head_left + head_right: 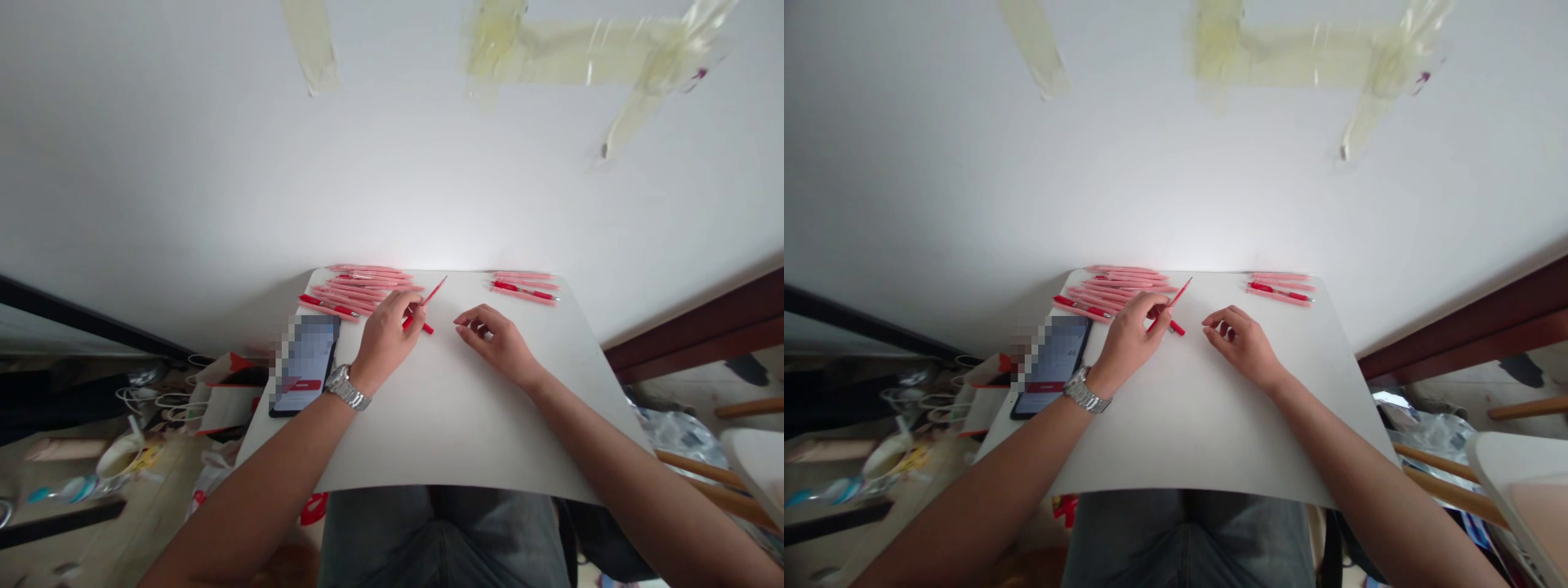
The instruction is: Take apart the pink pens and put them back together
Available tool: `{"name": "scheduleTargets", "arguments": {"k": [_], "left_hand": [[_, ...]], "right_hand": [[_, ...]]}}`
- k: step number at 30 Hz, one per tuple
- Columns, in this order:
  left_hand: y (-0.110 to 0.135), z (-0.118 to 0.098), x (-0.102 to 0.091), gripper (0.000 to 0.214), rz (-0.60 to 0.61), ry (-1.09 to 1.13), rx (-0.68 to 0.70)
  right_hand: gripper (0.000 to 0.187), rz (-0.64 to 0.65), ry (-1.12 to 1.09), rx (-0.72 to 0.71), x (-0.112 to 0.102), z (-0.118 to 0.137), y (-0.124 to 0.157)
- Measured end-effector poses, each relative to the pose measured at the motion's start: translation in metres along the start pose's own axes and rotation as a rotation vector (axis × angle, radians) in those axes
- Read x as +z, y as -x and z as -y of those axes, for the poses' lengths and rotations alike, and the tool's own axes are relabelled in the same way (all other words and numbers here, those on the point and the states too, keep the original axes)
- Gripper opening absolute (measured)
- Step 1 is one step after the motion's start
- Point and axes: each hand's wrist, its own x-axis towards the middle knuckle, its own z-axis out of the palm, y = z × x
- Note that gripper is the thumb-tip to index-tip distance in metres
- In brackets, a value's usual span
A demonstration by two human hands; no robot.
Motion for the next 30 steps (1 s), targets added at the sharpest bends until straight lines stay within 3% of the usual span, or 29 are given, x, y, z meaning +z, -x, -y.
{"name": "scheduleTargets", "arguments": {"k": [9, 18, 26, 30], "left_hand": [[0.001, 0.009, -0.001, 0.018, 0.045, -0.135, -0.052], [0.006, 0.016, 0.009, 0.017, 0.081, -0.142, 0.004], [0.008, 0.010, 0.009, 0.045, 0.156, -0.304, -0.080], [0.009, 0.009, 0.010, 0.045, 0.187, -0.410, -0.100]], "right_hand": [[0.019, 0.015, 0.015, -0.017, -0.002, 0.000, 0.001], [0.022, 0.017, 0.005, -0.015, -0.003, 0.002, 0.001], [0.021, 0.013, 0.001, -0.019, -0.004, 0.002, 0.000], [0.022, 0.009, 0.004, -0.013, -0.004, 0.002, 0.001]]}}
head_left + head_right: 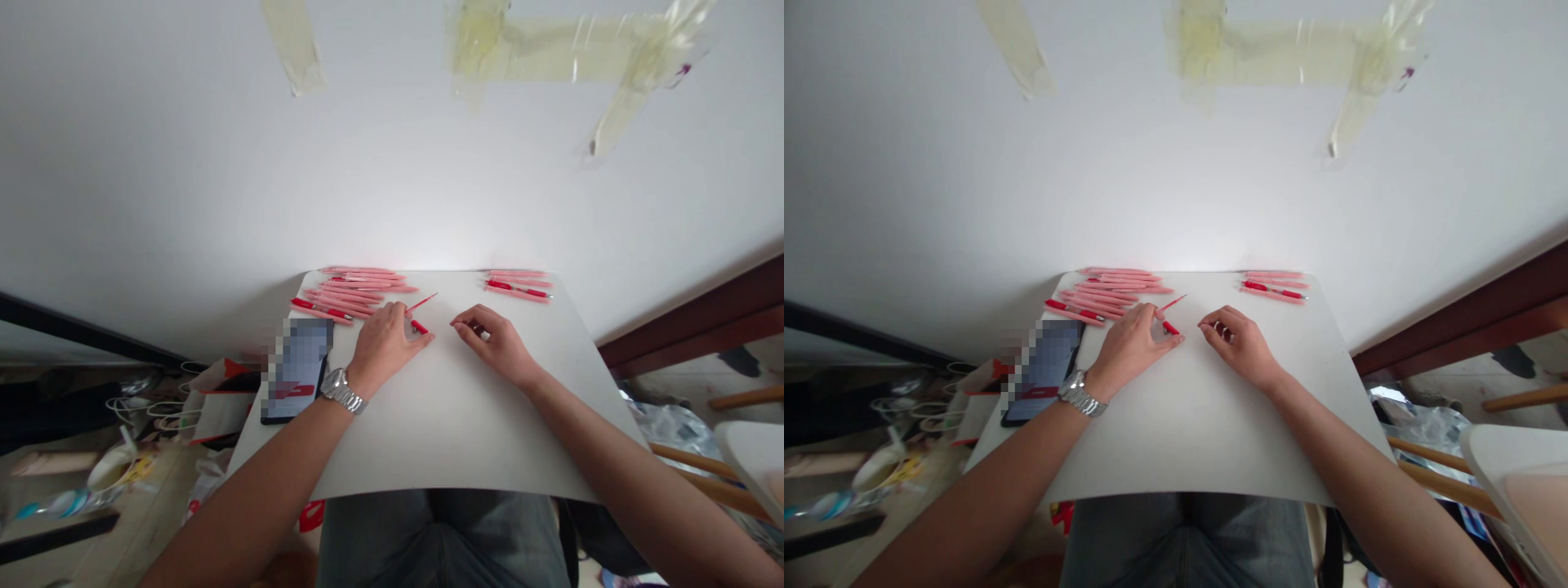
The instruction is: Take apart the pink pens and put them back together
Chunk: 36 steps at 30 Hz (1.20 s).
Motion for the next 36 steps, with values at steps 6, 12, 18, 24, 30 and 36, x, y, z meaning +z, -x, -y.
{"name": "scheduleTargets", "arguments": {"k": [6, 12, 18, 24, 30, 36], "left_hand": [[-0.001, -0.001, 0.003, 0.030, -0.029, -0.048, 0.018], [-0.003, -0.005, -0.001, 0.030, -0.108, 0.090, 0.045], [-0.003, -0.014, -0.012, 0.027, -0.110, 0.400, 0.073], [0.002, -0.020, -0.017, 0.021, -0.015, 0.542, 0.145], [0.004, -0.024, -0.020, 0.024, 0.049, 0.602, 0.222], [0.005, -0.024, -0.018, 0.025, 0.080, 0.596, 0.257]], "right_hand": [[0.020, -0.003, -0.017, 0.000, 0.000, 0.002, 0.000], [0.025, -0.009, -0.053, 0.033, 0.000, 0.004, 0.000], [0.035, 0.056, -0.389, 0.271, -0.005, 0.018, 0.004], [0.040, 0.206, -0.523, 0.343, -0.010, 0.027, 0.005], [0.042, 0.323, -0.605, 0.362, -0.009, 0.028, 0.005], [0.039, 0.352, -0.728, 0.452, -0.006, 0.026, 0.005]]}}
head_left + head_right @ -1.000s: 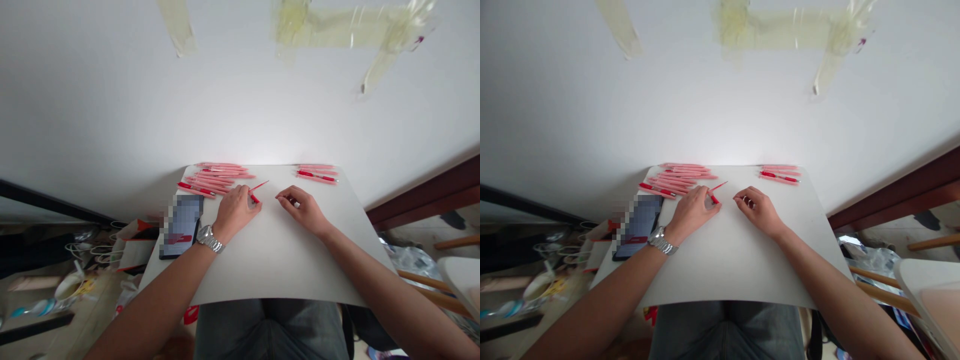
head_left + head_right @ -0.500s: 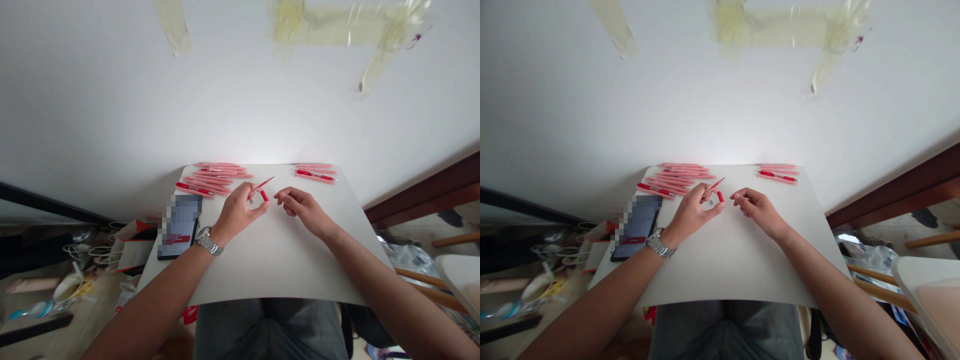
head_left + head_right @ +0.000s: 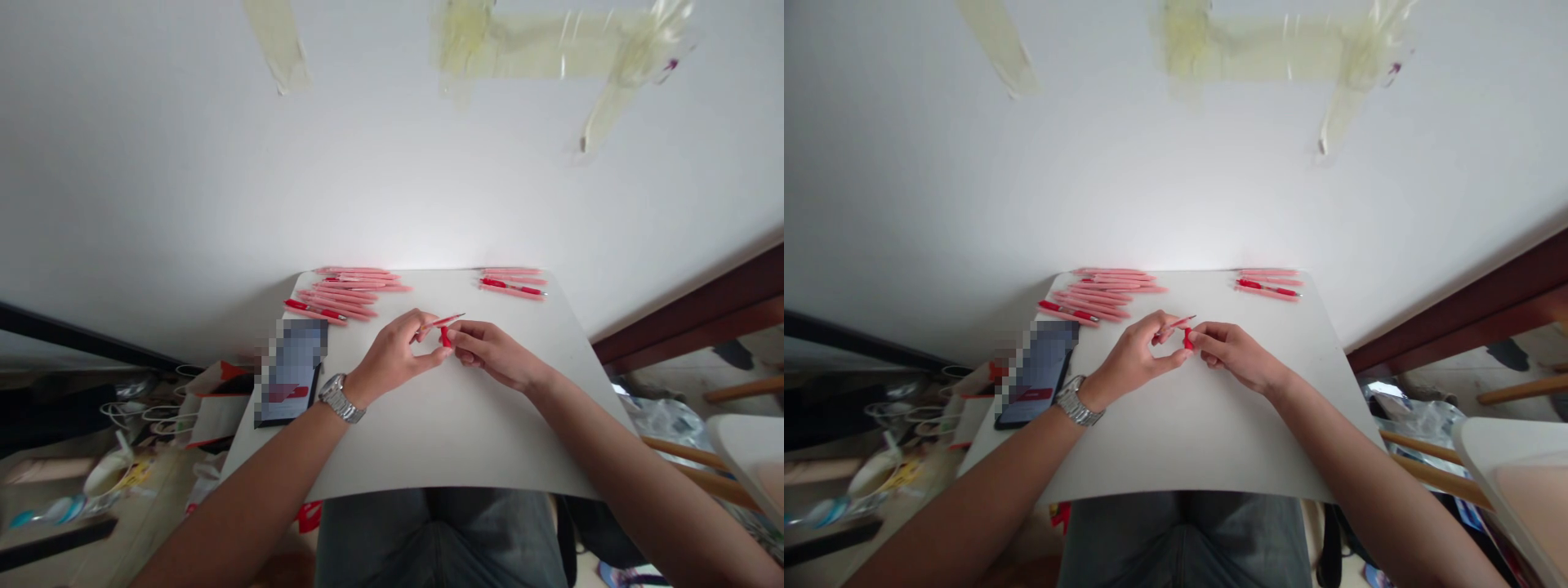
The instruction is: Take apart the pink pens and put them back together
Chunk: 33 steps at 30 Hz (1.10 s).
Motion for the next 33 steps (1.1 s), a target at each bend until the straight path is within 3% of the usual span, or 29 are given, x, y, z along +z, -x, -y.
{"name": "scheduleTargets", "arguments": {"k": [18, 33], "left_hand": [[0.002, 0.004, 0.005, 0.031, 0.031, -0.044, 0.021], [0.001, 0.002, -0.001, 0.019, -0.022, -0.079, -0.047]], "right_hand": [[0.031, -0.085, -0.015, -0.031, -0.002, -0.006, -0.002], [0.031, -0.362, -0.012, -0.305, -0.019, 0.001, -0.006]]}}
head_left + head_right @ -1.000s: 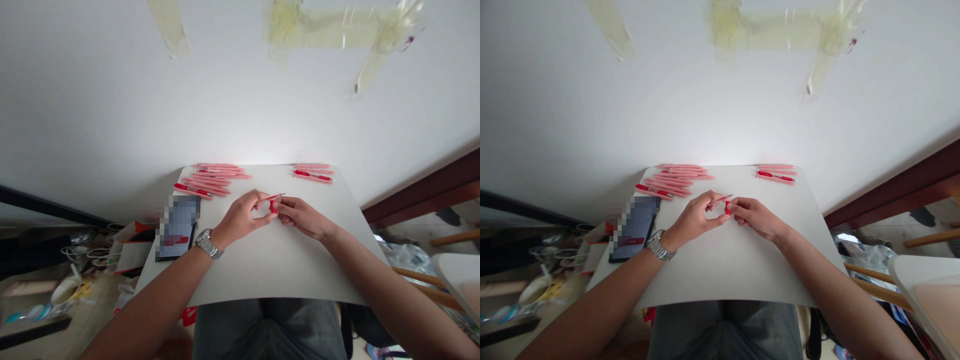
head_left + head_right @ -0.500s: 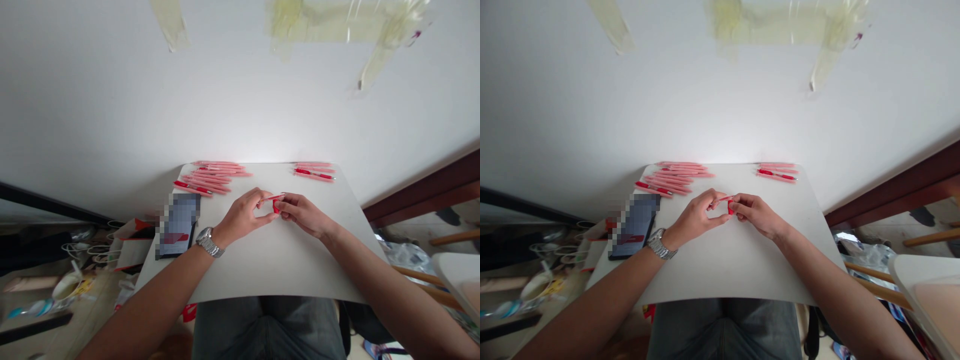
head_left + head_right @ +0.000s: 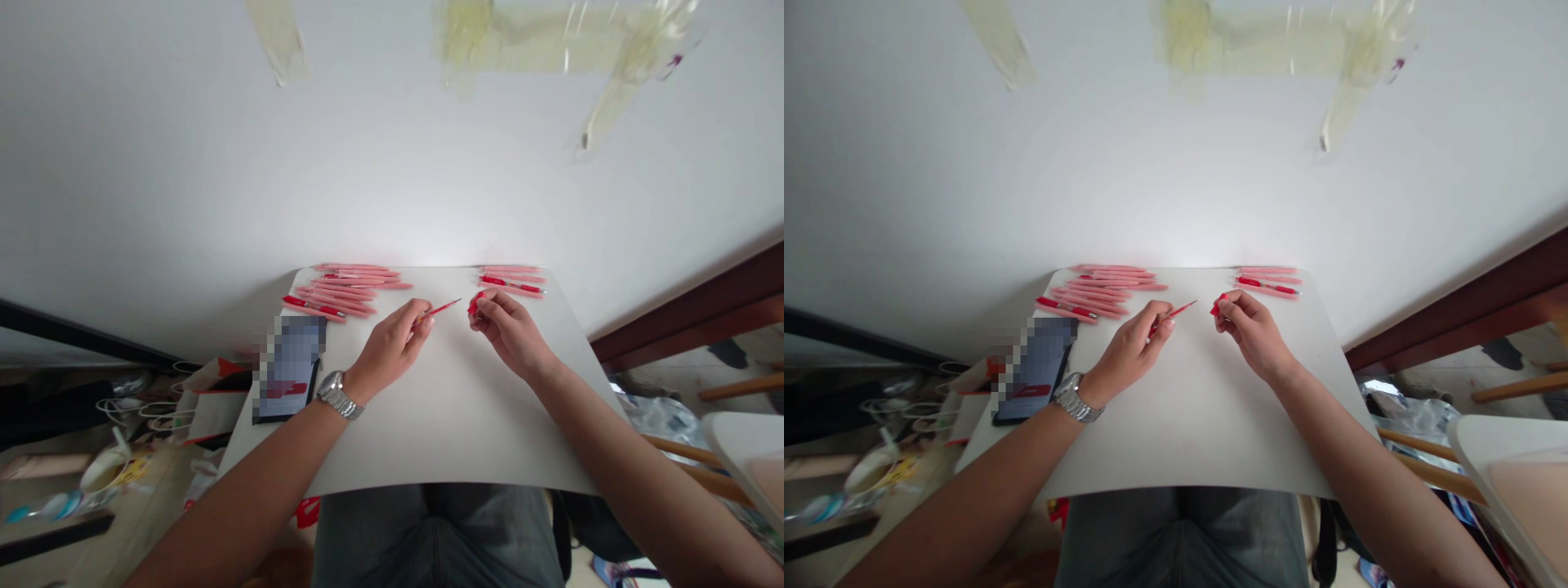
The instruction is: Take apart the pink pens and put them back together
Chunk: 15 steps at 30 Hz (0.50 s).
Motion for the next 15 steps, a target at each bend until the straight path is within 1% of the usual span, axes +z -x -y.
{"name": "scheduleTargets", "arguments": {"k": [3, 8, 15], "left_hand": [[-0.0009, 0.0008, 0.0020, 0.017, -0.026, -0.037, 0.021], [-0.0017, 0.0030, 0.0038, 0.016, -0.050, -0.091, 0.024], [-0.0017, 0.0042, 0.0031, 0.014, -0.053, -0.097, 0.013]], "right_hand": [[0.028, -0.019, 0.026, -0.037, 0.0001, 0.0002, -0.0001], [0.022, -0.029, -0.034, -0.065, -0.0012, -0.0005, -0.0004], [0.019, -0.018, -0.051, -0.068, -0.0013, -0.0003, 0.0003]]}}
